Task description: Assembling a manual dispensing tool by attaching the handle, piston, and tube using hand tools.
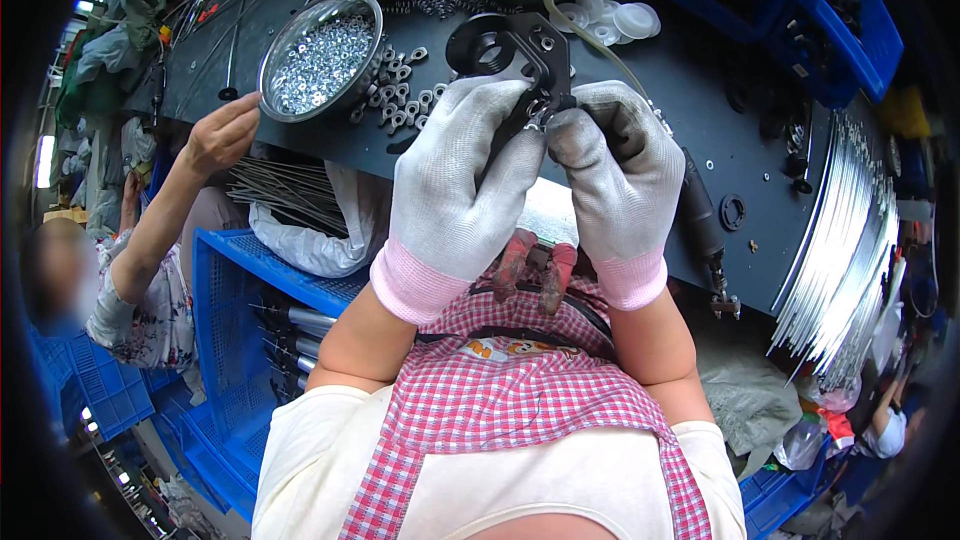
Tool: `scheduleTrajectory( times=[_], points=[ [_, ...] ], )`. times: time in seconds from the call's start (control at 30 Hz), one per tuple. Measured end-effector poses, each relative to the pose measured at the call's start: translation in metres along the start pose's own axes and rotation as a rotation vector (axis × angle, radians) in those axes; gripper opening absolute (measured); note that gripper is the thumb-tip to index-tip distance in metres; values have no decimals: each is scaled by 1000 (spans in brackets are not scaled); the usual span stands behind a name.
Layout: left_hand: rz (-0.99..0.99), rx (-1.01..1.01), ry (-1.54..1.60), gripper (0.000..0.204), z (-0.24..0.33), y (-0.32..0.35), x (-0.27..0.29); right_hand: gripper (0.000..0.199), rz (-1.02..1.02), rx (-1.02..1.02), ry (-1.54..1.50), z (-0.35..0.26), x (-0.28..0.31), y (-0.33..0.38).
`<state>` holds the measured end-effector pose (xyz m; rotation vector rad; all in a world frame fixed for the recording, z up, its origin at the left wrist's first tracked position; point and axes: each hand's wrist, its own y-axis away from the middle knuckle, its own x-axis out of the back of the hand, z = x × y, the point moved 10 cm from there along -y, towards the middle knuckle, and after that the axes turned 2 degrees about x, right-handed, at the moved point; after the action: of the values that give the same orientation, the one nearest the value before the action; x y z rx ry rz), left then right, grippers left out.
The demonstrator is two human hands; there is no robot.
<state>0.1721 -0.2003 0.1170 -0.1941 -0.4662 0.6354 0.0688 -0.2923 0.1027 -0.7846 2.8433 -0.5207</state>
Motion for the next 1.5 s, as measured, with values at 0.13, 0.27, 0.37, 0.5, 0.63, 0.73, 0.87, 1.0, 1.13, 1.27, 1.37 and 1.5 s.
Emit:
scheduleTrajectory(
  times=[0.13, 0.27, 0.37, 0.5, 0.63, 0.73, 0.87, 1.0, 1.13, 1.27, 1.37, 1.5],
  points=[
    [0, -150, -100, 26, 20, 0, -1, 27, 10, 63, -44, 2, 1, 2],
    [-54, -46, -45, 27, 15, -2, -8, 27, -4, -18, -104, 11, 6, 3],
    [-42, -210, -189, 25, 23, -2, -10, 24, -48, -136, -242, 26, 6, 8],
    [-43, -248, -286, 29, 22, 4, -12, 23, -6, -197, -386, 28, 5, 21],
    [-105, -206, -203, 29, 9, 7, -28, 27, -95, -204, -78, 19, 22, 25],
    [-142, -115, -132, 29, -3, 10, -37, 25, -214, 59, 376, -12, 53, 27],
    [-93, 38, -42, 29, -26, 17, -12, 24, 246, -120, 741, -12, 214, 26],
    [22, 64, 90, 25, -37, 21, 18, 22, 377, -437, 907, 40, 331, 35],
    [123, -13, 42, 24, -45, 32, 52, 25, 300, -291, 935, 44, 328, -31],
    [188, -1, 80, 26, -48, 43, 67, 47, 214, -145, 1324, 64, 337, -149],
    [177, 22, 6, 26, -51, 44, 74, 65, 91, -277, 1491, 107, 357, -211],
    [212, 87, -70, 27, -53, 44, 79, 90, 205, -226, 1627, 144, 377, -252]
  ],
)
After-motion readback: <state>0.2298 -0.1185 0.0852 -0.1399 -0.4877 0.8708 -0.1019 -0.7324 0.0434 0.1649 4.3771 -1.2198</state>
